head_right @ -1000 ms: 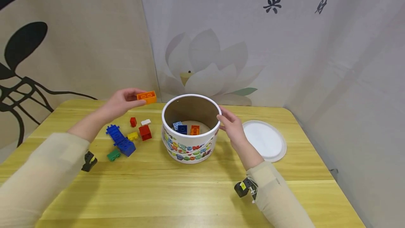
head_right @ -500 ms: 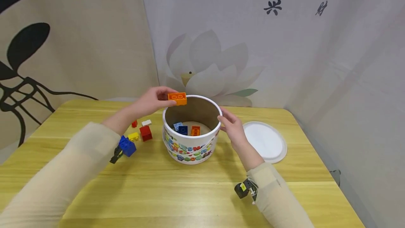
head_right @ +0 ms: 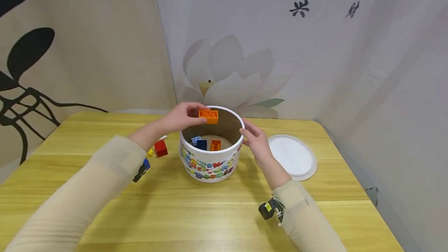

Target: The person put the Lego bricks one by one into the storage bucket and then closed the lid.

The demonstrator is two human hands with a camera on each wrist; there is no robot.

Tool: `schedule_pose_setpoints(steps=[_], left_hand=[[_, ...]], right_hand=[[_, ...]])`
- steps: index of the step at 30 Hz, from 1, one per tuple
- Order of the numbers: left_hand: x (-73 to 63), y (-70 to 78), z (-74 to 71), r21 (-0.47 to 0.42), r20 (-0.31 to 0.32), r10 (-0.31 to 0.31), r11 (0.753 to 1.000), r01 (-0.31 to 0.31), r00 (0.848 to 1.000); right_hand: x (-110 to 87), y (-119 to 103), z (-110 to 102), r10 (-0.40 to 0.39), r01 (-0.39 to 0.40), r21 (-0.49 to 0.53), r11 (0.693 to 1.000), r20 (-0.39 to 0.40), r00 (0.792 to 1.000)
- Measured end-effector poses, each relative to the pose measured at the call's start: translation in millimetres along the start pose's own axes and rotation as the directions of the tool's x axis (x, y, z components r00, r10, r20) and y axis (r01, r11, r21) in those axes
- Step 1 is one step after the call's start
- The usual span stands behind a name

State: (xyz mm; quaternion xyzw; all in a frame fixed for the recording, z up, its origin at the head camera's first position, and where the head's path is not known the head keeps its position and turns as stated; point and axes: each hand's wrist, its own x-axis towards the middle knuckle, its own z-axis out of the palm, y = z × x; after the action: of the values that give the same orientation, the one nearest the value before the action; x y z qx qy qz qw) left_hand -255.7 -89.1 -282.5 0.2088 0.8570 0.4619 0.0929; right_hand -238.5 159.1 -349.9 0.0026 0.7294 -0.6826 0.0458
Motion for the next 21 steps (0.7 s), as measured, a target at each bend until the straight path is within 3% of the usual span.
schedule_pose_setpoints(steps=[15, 21], left_hand=[[2.9, -1.7, 9.9, 0.058, 0.048, 0.015, 0.998, -0.017, 0.999], [0.7, -1.6, 2.2, 0.005, -0.015, 0.094, 0.996, -0.094, 0.995]], right_hand=[[-1.6, -0.7, 0.8, 0.011, -0.011, -0.012, 1.000, -0.010, 1.000], [-1.5, -0.8, 1.2, 0.005, -0.005, -0.010, 1.000, -0.013, 1.000]])
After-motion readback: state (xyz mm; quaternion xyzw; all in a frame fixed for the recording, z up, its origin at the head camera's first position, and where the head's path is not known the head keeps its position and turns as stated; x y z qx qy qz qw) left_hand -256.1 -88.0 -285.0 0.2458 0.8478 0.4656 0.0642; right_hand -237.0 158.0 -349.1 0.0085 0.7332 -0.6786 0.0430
